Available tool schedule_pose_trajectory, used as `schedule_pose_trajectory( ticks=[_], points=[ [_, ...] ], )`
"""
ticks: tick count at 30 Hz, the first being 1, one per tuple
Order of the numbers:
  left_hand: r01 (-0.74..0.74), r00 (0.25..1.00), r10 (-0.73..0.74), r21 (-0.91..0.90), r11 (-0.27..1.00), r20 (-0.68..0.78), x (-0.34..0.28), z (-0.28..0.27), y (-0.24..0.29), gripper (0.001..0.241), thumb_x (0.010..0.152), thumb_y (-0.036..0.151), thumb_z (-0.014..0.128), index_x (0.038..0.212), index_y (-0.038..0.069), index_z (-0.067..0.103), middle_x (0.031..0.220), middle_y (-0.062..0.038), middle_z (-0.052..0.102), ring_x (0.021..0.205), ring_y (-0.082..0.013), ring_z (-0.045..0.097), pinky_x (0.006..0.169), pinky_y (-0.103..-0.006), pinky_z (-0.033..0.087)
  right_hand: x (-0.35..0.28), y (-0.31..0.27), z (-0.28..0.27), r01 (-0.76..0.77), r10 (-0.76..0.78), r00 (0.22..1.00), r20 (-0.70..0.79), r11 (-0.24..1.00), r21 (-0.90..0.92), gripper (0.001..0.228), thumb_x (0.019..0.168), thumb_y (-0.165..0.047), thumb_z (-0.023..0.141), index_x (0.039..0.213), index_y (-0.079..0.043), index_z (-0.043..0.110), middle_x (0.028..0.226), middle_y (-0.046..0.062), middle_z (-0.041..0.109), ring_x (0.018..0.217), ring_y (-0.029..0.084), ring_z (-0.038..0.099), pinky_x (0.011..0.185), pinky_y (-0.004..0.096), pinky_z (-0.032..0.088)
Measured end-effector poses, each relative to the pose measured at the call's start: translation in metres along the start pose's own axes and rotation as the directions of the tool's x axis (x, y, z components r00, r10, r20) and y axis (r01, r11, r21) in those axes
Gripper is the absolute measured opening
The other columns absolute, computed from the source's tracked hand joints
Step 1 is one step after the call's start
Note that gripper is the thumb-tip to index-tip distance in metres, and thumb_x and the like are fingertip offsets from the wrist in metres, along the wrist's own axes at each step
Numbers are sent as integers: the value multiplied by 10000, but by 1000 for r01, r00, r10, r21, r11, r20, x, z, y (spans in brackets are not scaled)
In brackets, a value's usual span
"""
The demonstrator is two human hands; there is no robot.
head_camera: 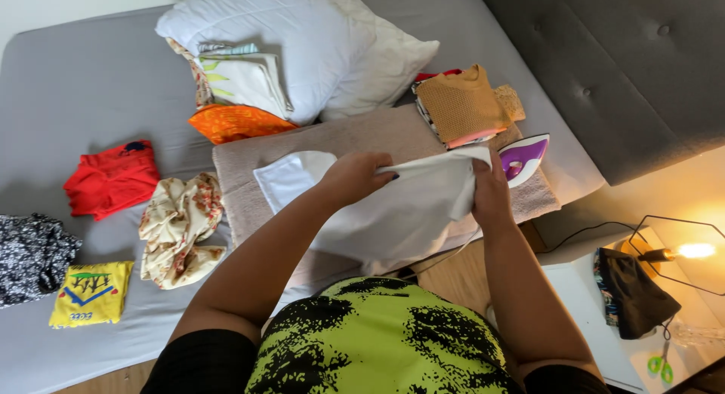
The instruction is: The person irons a white t-shirt on a bed using a purple iron. They smooth the fabric, iron both sides of the shirt, and then fold it neatly.
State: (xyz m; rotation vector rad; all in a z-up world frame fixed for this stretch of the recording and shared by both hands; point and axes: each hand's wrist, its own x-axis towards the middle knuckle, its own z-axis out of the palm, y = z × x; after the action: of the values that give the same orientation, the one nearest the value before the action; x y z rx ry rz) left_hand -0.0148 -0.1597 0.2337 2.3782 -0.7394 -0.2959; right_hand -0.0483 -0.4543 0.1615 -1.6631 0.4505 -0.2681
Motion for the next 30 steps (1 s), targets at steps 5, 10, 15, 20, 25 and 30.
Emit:
schedule_pose_trajectory(
  ticks=[5,10,15,20,25,30],
  points=[
    [-78,995,74,-46,996,-70,-18,-16,15,244,974,316,605,1169,204,700,1072,-103,754,1034,-412,689,862,-525,554,-55,-51,61,598,-413,696,588,786,-155,675,856,-414,699,1425,-96,520,1345,209,577,1321,402,474,1108,524,333],
    [-83,995,80,-50,995,-53,-55,-55,7,362,981,467,558,1130,153,658,1101,-181,717,1043,-467,655,850,-566,524,-39,-48,54,537,-371,801,470,792,-290,352,815,-176,728,1166,-198,706,1072,98,723,1105,286,669,956,437,491],
    [155,967,-174,111,982,188,-66,-68,-37,353,954,430,521,1233,272,668,1149,-124,733,1150,-396,665,976,-517,522,-74,-114,41,401,-411,906,101,910,101,312,867,-47,731,1156,-143,663,1010,-34,647,952,96,622,891,246,503],
    [-37,994,75,-389,920,85,-81,-89,-45,297,922,354,631,1112,139,706,1006,-71,735,990,-240,645,902,-428,526,-81,-125,33,543,-548,813,194,835,87,284,890,-15,715,1160,-81,657,1026,35,650,1020,125,590,956,292,486],
    [101,993,-110,-156,983,-45,-37,-70,-75,367,953,366,585,1270,228,709,1084,-168,741,1076,-385,693,874,-458,551,-19,-108,67,346,-256,937,237,768,-539,520,932,-522,694,1344,-212,631,1280,121,660,1270,380,566,1058,529,417],
    [94,796,-105,-50,994,-596,-37,-108,-4,199,934,177,603,1124,173,662,838,-55,753,708,-258,696,650,-416,533,-4,-159,87,898,-905,419,79,401,-180,277,924,82,543,1194,50,593,1075,164,625,953,283,610,869,370,490]
  ],
)
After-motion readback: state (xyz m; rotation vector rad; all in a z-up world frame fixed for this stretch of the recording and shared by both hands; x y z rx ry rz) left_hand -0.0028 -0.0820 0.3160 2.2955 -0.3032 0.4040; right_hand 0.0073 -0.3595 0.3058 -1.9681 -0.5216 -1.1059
